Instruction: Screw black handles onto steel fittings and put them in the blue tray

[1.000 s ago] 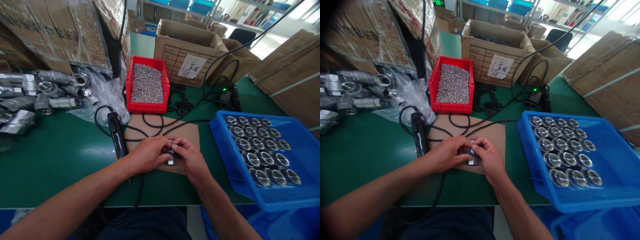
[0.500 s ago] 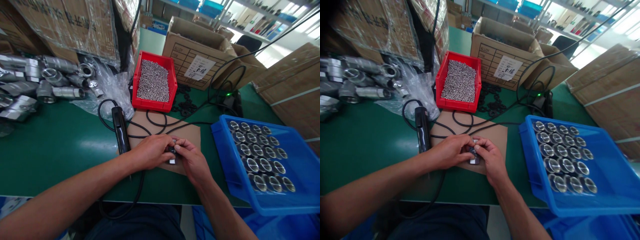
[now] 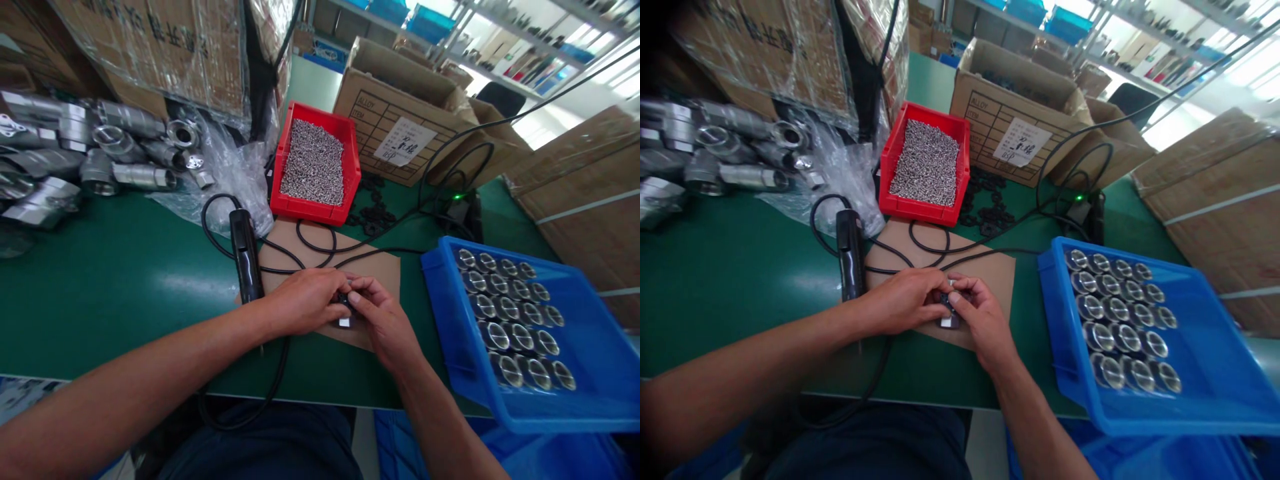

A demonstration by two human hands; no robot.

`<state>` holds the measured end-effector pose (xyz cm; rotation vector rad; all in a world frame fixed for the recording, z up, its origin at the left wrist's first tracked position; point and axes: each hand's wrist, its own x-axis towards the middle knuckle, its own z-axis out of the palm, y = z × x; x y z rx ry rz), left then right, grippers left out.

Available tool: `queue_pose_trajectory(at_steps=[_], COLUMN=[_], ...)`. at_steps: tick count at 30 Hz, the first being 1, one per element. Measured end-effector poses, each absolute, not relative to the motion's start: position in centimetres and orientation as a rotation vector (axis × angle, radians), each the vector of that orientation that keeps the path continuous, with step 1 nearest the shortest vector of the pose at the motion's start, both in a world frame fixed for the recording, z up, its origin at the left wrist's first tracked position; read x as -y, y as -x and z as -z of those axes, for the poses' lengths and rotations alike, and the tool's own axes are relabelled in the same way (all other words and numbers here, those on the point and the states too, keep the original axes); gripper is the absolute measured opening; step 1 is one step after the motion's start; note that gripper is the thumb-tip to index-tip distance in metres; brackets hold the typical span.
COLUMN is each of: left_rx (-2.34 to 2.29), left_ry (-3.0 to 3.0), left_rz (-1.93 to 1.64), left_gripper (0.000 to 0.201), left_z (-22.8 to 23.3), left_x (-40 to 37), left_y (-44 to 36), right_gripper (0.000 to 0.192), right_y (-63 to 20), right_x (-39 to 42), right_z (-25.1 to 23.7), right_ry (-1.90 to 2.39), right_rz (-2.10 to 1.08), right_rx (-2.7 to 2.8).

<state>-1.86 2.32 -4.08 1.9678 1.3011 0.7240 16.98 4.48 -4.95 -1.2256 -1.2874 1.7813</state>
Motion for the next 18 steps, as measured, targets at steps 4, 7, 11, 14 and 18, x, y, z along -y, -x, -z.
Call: queue_pose_trajectory(at_steps=[4,7,11,14,18], left_rx=[-1.333,-1.321,-1.329,-1.327,-1.328], left_ry=[-1.978,-1.931,-1.83,-1.809,-1.8], left_rz=[-0.7,-0.698,-0.655,-0.624,-0.598], left_gripper=[0.02,0.023,0.022,0.017,0.017], left_z=[4.3,4.3,4.1,4.4,5.1], left_x=[-2.4,-2.5,-2.2,-2.4,-2.7], left_y=[1.9,1.8,1.7,1.6,1.4], right_gripper=[0.033,0.031,0.027,0.034,0.018], right_y=[-17.0,-14.0,-6.8,-2.2,0.4], right_x=[-7.4,-10.9,-15.8,-19.9,-23.7], right_z=[2.9,1.1,-0.8,-0.9,-0.2], right_ry=[1.198,1.1,0.989,1.083,1.256], right_rz=[-1.591,-1.183,-0.561,-0.225,-0.138], right_rx=[1.605,1.845,2.257,2.527,2.561])
